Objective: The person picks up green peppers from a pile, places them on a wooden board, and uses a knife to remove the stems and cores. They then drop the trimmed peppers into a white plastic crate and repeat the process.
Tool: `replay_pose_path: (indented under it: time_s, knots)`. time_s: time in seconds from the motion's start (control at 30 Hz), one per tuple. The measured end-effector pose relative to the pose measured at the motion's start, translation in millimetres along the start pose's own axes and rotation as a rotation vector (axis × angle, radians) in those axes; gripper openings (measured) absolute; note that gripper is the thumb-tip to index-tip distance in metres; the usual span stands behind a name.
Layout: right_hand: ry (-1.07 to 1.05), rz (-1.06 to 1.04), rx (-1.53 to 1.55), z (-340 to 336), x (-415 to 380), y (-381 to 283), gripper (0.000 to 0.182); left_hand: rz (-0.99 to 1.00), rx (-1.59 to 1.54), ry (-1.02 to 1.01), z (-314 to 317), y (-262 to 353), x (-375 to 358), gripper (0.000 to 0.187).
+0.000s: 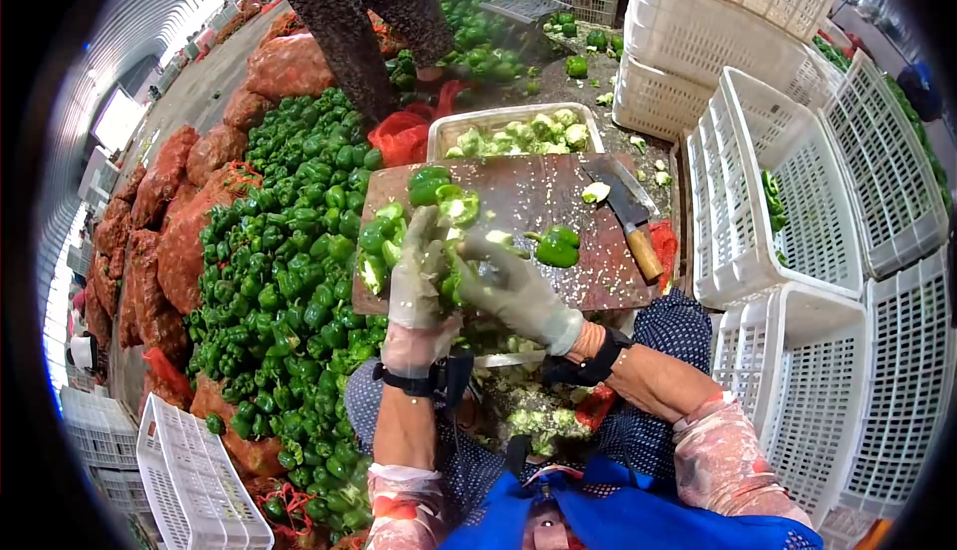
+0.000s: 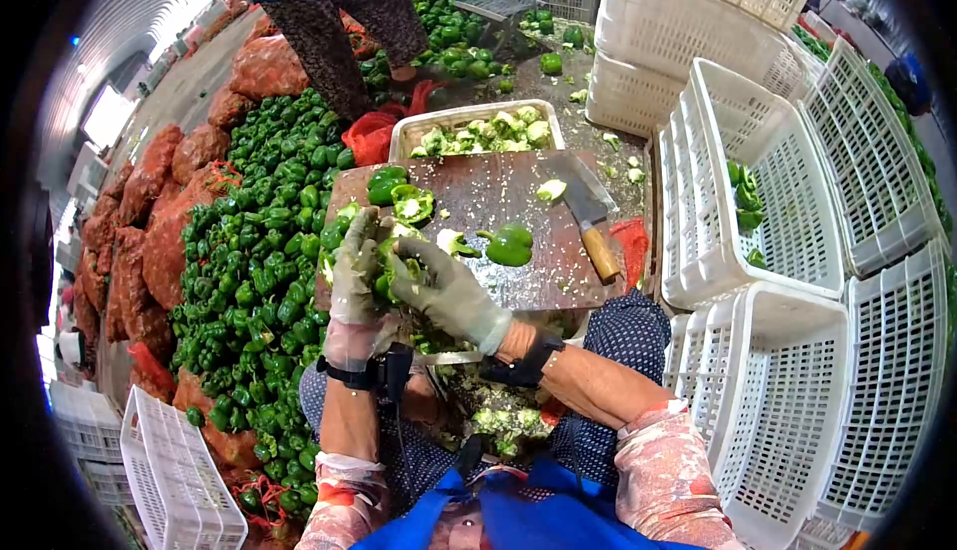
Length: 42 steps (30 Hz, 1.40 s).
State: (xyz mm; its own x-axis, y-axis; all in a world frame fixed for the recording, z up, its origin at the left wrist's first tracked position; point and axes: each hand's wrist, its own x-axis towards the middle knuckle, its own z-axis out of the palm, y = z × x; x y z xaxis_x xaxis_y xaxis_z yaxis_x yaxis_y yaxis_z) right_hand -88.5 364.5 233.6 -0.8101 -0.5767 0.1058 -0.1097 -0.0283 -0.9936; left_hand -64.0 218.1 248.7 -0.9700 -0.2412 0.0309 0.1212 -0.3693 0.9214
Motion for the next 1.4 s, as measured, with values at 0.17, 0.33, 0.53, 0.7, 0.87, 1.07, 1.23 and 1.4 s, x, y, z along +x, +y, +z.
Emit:
replay_pose_path:
  time_s: [0.17,0.33,0.53,0.7,0.87,1.07,1.23,1.4]
  knots:
    - [-0.028,0.110,-0.158,1.9,-1.0,4.5,0.066,0.046,0.245,-0.088,-17.3,-22.5,6.8,0.050]
    - [-0.030,0.283,-0.041,0.1,-5.7,-21.7,0.056,-0.102,0.086,0.009,-1.1,-14.6,4.1,0.043]
    - [0.020,0.234,0.263,8.5,-5.2,-3.7,0.048,0.015,0.204,0.041,-3.1,-18.3,13.6,0.047]
    - [0.030,0.159,0.140,12.9,-4.4,10.9,0.050,-0.129,0.153,0.091,14.4,-0.4,3.3,0.050]
    - [0.066,0.329,0.501,10.6,-6.2,-22.8,0.040,0.022,0.090,0.038,4.2,-2.8,4.5,0.050]
    - [0.099,0.232,0.463,-8.9,5.7,-22.5,0.039,-0.234,-0.027,-0.033,14.2,1.7,-10.9,0.040]
    - [0.069,0.040,0.217,-10.7,10.2,4.0,0.048,-0.203,0.007,-0.003,16.6,4.0,-13.4,0.046]
    - [0.093,0.139,0.110,-11.1,7.4,-8.1,0.056,0.013,0.457,-0.139,-3.4,-12.0,-13.4,0.043]
